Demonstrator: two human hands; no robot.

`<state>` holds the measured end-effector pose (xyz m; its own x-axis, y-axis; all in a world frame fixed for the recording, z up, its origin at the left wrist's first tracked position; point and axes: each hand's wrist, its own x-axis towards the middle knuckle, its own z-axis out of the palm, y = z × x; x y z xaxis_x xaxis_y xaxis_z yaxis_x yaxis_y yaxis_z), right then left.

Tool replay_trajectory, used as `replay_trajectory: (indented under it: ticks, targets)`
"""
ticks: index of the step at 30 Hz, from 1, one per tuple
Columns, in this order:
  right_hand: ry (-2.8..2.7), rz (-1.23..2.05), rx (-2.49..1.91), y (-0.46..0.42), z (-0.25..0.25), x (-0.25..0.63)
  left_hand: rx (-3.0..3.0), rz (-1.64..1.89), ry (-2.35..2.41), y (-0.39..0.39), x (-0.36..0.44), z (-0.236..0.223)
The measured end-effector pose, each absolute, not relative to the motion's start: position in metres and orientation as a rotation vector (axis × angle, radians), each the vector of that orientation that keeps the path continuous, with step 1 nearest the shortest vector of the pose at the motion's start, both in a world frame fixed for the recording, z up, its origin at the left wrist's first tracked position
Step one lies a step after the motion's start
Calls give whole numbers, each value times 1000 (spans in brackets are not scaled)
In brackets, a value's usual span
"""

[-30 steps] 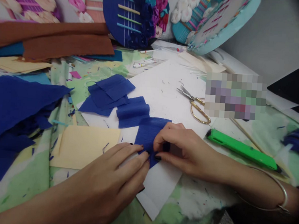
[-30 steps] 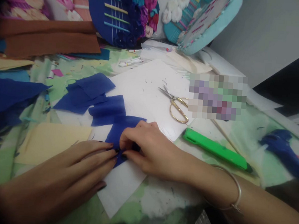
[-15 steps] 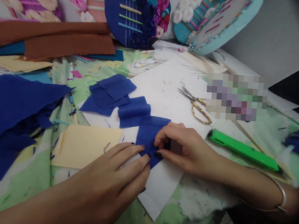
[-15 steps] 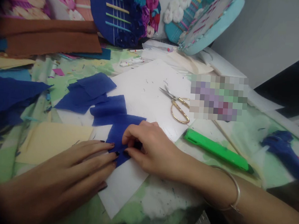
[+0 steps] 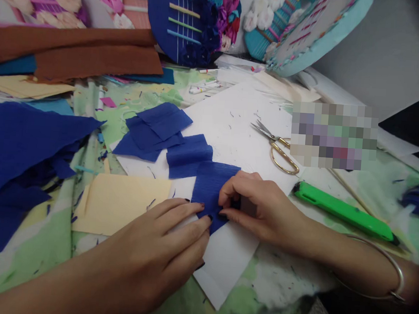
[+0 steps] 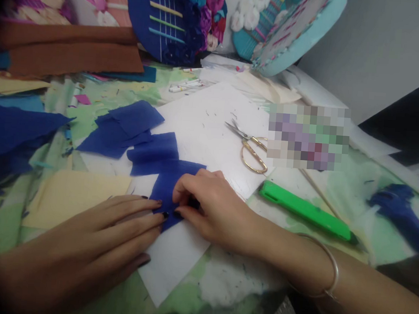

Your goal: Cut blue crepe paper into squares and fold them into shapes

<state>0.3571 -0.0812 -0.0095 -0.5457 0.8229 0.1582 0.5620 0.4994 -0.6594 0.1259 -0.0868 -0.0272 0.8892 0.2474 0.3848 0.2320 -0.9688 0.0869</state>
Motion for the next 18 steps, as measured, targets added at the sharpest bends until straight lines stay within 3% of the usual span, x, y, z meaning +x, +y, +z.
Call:
replay_trajectory:
  ticks: [18]
  targets:
    - [-2311, 758, -1165, -81, -11, 357, 2973, 415, 434, -85, 127, -28]
